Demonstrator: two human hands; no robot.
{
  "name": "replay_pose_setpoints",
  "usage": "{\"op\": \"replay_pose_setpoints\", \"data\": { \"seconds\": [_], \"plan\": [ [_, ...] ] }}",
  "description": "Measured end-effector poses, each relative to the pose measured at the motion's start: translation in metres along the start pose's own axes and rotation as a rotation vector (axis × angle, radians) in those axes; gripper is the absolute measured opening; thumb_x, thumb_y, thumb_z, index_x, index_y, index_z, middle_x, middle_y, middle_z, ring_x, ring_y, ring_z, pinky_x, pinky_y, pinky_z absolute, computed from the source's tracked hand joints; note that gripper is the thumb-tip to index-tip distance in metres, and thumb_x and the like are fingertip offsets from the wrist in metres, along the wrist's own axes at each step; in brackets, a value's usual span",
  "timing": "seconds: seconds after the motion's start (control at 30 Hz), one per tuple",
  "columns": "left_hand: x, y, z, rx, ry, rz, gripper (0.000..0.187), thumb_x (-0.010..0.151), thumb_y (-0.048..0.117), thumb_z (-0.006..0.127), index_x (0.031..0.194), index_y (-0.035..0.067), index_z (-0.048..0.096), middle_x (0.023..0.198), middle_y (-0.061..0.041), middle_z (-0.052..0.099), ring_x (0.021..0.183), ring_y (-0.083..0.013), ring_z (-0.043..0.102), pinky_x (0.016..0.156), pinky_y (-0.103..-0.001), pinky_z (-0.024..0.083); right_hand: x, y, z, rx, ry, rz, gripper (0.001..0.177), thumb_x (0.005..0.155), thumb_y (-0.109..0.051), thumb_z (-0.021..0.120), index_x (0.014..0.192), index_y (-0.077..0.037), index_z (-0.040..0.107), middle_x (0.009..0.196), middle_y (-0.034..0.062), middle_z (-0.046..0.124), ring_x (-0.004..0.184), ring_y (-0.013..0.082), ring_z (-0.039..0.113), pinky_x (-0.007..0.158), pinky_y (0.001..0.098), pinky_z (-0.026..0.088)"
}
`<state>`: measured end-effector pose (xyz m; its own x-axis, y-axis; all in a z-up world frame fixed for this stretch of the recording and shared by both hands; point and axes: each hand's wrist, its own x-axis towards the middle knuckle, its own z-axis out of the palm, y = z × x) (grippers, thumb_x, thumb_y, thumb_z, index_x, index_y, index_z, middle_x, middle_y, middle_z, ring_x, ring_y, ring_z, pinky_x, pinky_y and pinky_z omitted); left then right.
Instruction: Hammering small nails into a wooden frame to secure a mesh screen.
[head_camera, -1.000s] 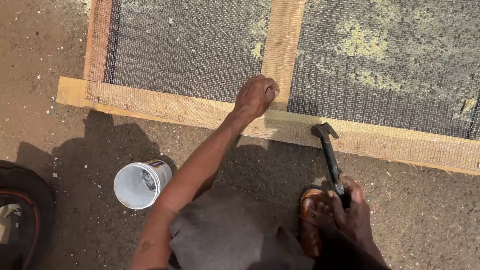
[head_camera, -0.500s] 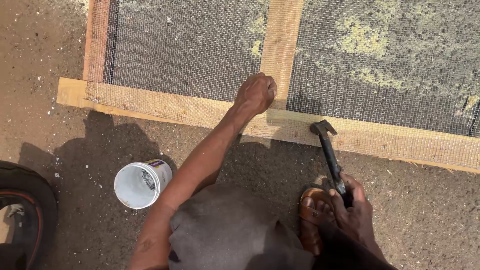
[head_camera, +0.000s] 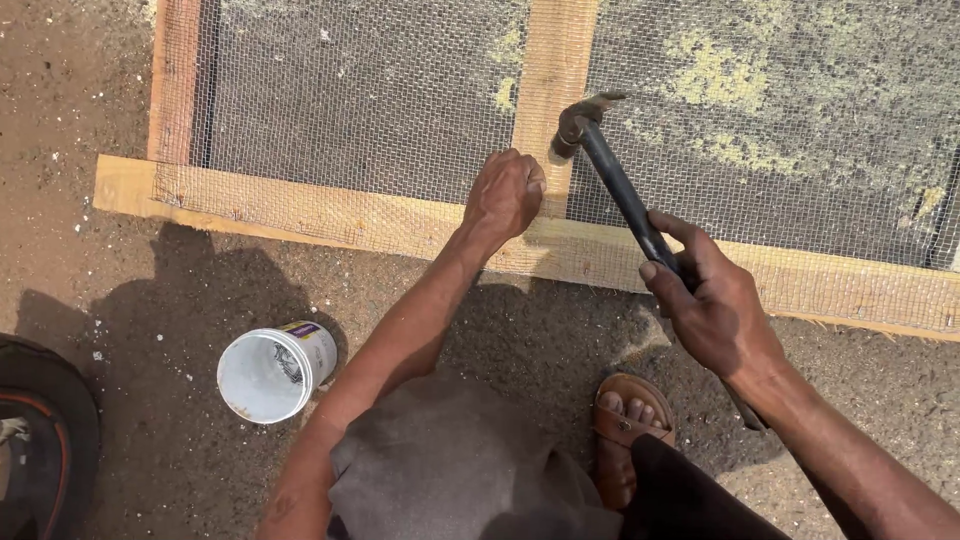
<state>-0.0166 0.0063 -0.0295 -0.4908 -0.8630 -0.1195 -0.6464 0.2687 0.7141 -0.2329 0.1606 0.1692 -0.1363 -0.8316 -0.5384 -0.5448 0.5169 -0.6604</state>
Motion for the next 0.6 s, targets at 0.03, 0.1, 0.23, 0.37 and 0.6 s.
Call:
{"op": "replay_pose_setpoints", "data": {
  "seconds": [0.03, 0.1, 0.23, 0.37, 0.6],
  "plan": [
    [0.0, 0.001, 0.0, 0.022, -0.007, -0.006, 0.018, 0.079, -0.007, 0.059, 0.071, 0.01, 0.062, 0.07, -0.004, 0.055, 0.07, -0.0182, 0.053, 0.079, -0.042, 0.053, 0.005, 0.0, 0.001, 0.001, -0.03, -0.032, 0.05, 0.098, -0.02, 0.059, 0.147, -0.014, 0.049, 0.082, 0.0128, 0.069, 0.058, 0.0197, 0.065, 0.045, 0.0348, 0.051],
    [0.001, -0.001, 0.001, 0.044, -0.013, -0.011, 0.018, 0.076, -0.008, 0.059, 0.069, 0.009, 0.062, 0.068, -0.005, 0.055, 0.069, -0.018, 0.053, 0.079, -0.04, 0.053, 0.014, -0.003, -0.001, 0.003, -0.059, -0.066, 0.05, 0.097, -0.02, 0.058, 0.145, -0.012, 0.047, 0.089, 0.0091, 0.07, 0.06, 0.0171, 0.069, 0.046, 0.0322, 0.055],
    [-0.003, -0.004, 0.004, 0.051, 0.052, 0.049, 0.022, 0.078, -0.01, 0.058, 0.069, 0.009, 0.062, 0.067, -0.006, 0.054, 0.067, -0.0188, 0.049, 0.072, -0.038, 0.05, 0.019, -0.019, -0.008, -0.023, -0.131, 0.038, 0.049, 0.097, -0.022, 0.057, 0.145, -0.015, 0.049, 0.088, 0.0179, 0.074, 0.062, 0.0189, 0.068, 0.047, 0.0355, 0.055],
    [-0.01, 0.009, -0.007, -0.003, 0.097, 0.085, 0.019, 0.079, -0.008, 0.062, 0.069, 0.008, 0.062, 0.067, -0.003, 0.055, 0.068, -0.0166, 0.049, 0.072, -0.039, 0.047, 0.016, -0.009, 0.006, 0.004, -0.071, 0.015, 0.047, 0.099, -0.02, 0.055, 0.145, -0.012, 0.049, 0.088, 0.0184, 0.072, 0.057, 0.021, 0.064, 0.044, 0.0363, 0.055],
    [-0.025, 0.007, -0.011, 0.004, 0.104, 0.062, 0.011, 0.086, -0.001, 0.069, 0.078, 0.007, 0.069, 0.069, -0.005, 0.057, 0.069, -0.0183, 0.05, 0.075, -0.039, 0.048, 0.011, -0.013, 0.002, -0.003, -0.048, -0.049, 0.049, 0.097, -0.02, 0.058, 0.144, -0.012, 0.051, 0.072, 0.009, 0.07, 0.054, 0.0151, 0.064, 0.041, 0.0346, 0.048]
  ]
}}
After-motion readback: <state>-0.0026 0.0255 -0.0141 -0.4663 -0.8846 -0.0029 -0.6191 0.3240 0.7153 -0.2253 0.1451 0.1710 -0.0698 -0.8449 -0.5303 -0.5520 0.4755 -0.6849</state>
